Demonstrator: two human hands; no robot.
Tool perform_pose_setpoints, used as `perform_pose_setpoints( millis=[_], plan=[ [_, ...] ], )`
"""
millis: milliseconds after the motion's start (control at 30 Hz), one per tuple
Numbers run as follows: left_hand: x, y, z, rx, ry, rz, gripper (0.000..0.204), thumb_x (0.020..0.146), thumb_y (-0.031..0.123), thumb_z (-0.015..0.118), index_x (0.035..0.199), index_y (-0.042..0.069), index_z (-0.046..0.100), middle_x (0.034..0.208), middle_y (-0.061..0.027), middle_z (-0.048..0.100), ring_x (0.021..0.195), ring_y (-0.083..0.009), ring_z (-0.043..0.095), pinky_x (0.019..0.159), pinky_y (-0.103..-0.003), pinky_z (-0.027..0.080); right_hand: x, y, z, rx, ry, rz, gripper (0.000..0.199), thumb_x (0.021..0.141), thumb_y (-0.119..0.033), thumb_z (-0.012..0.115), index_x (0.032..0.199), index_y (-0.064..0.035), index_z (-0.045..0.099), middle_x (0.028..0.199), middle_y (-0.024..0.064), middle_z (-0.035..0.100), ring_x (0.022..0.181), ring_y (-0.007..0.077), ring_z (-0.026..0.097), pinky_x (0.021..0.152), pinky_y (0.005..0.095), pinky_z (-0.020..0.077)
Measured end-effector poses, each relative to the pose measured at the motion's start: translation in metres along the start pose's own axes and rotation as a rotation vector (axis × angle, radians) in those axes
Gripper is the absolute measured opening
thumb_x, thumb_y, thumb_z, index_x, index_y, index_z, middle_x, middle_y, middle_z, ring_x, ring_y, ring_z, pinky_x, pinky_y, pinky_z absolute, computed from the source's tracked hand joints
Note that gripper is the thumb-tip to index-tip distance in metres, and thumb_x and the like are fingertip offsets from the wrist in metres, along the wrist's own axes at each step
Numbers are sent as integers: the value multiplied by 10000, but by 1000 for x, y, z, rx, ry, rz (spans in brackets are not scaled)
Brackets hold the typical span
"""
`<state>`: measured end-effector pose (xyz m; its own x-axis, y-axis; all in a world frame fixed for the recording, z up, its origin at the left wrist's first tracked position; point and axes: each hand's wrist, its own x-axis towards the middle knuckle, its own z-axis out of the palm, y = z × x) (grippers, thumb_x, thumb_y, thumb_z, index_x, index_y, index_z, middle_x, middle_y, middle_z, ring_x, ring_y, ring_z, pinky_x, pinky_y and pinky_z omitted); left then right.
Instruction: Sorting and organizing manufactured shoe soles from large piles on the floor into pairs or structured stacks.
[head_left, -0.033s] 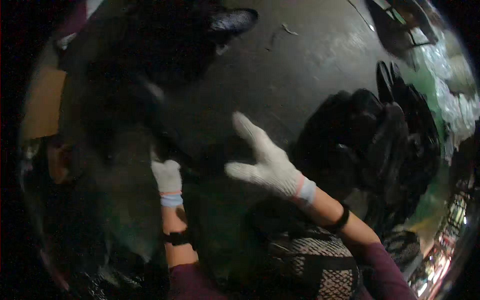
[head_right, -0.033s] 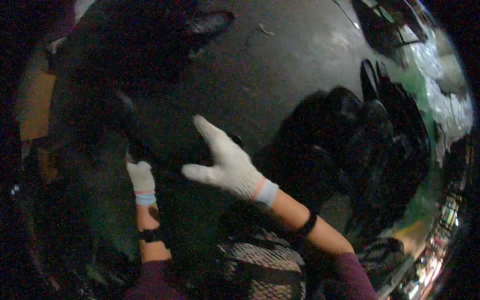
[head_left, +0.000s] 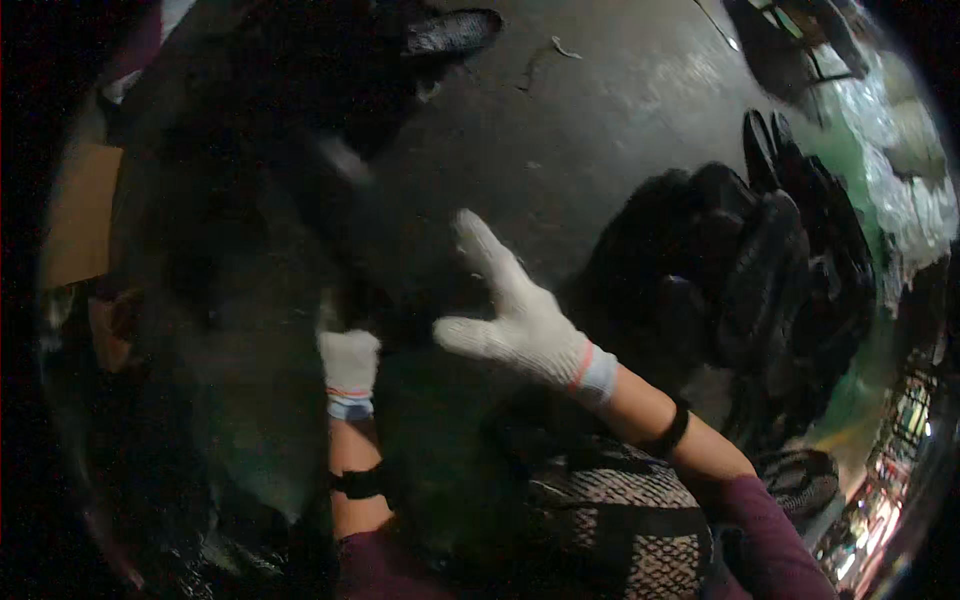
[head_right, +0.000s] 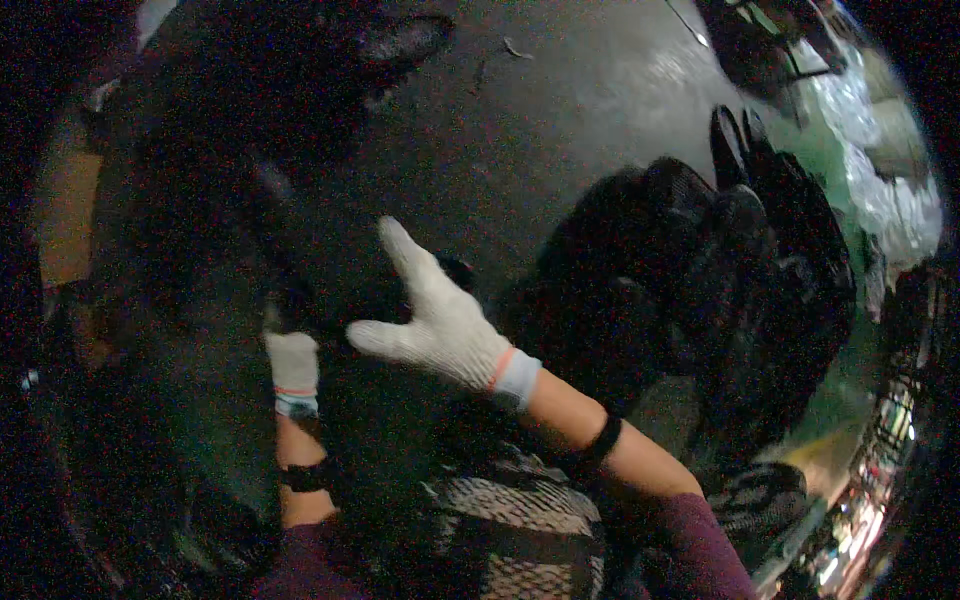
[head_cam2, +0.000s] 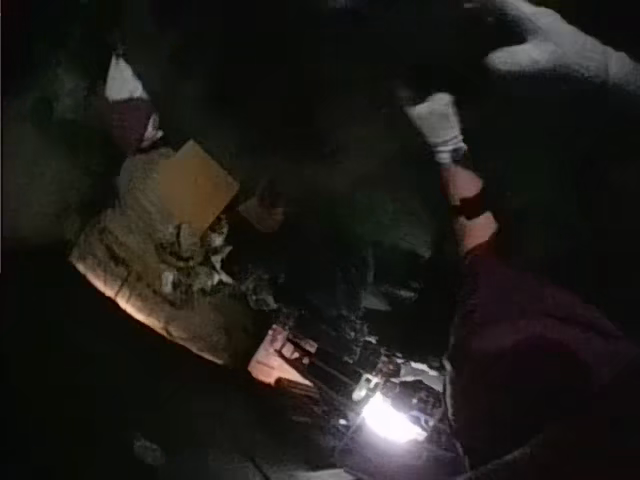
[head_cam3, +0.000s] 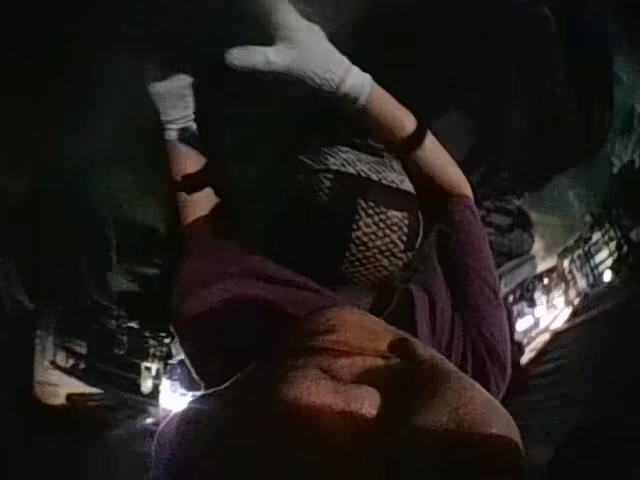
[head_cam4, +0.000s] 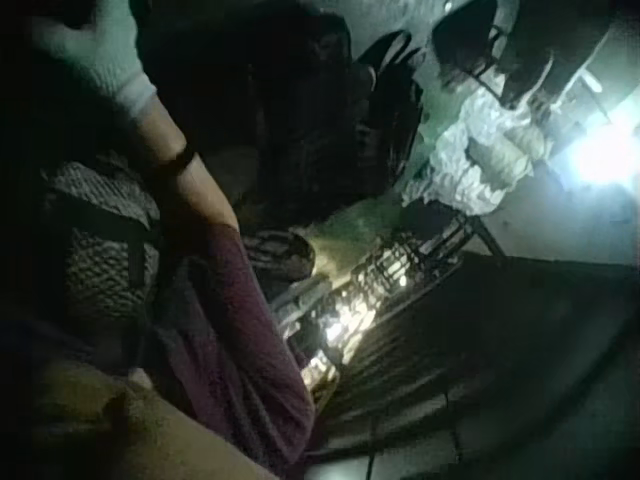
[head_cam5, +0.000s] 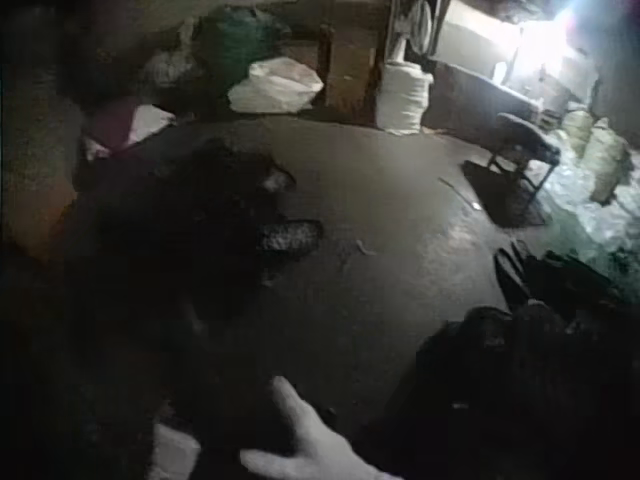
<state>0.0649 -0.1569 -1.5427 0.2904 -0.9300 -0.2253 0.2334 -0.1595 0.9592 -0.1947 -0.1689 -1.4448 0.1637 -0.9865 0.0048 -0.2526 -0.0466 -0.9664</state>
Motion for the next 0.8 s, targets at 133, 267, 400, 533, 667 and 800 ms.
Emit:
perform_pose_setpoints(
  millis=[133,267,400,533,667,800],
  plan=[
    [-31,-3,35,944,-471,407,462,908,107,654,1365,47,628,1352,-167,639,1287,-386,578,1149,-498,414,-28,36,-1,568,164,411,623,914,-127,715,1468,17,469,1298,139,658,1099,253,663,987,393,543],
    [-7,-49,49,1669,-252,371,380,889,210,718,1262,146,680,1354,-128,622,1266,-359,583,1067,-497,469,-42,49,-68,880,149,522,468,920,-114,705,1359,-27,569,1127,76,703,987,205,680,889,366,563],
    [-7,-55,66,1700,-364,266,323,884,222,721,1200,167,688,1249,-96,658,1211,-350,609,1018,-471,504,-60,33,-143,1343,-57,494,698,999,-561,610,1462,-44,537,1283,180,695,1073,316,708,938,443,579],
    [-6,-66,63,1481,-385,276,316,875,194,709,1186,143,685,1169,-143,688,1155,-356,643,957,-467,533,-76,32,-155,1636,8,303,791,996,-680,527,1500,-70,522,1430,204,608,1183,391,671,1014,535,558],
    [-13,-70,104,969,-334,-27,355,893,215,710,1178,12,650,1197,-165,712,1103,-327,666,961,-414,515,-84,43,-176,1520,40,233,782,1011,-572,589,1549,-25,442,1433,228,582,1166,329,665,962,464,571],
    [3,-81,113,501,-463,-273,370,893,216,732,1140,-54,680,1191,-144,704,1093,-248,654,1037,-377,474,-69,32,-153,1166,251,275,711,1034,-448,611,1576,-31,419,1389,172,617,1073,260,685,923,374,565]
  ],
)
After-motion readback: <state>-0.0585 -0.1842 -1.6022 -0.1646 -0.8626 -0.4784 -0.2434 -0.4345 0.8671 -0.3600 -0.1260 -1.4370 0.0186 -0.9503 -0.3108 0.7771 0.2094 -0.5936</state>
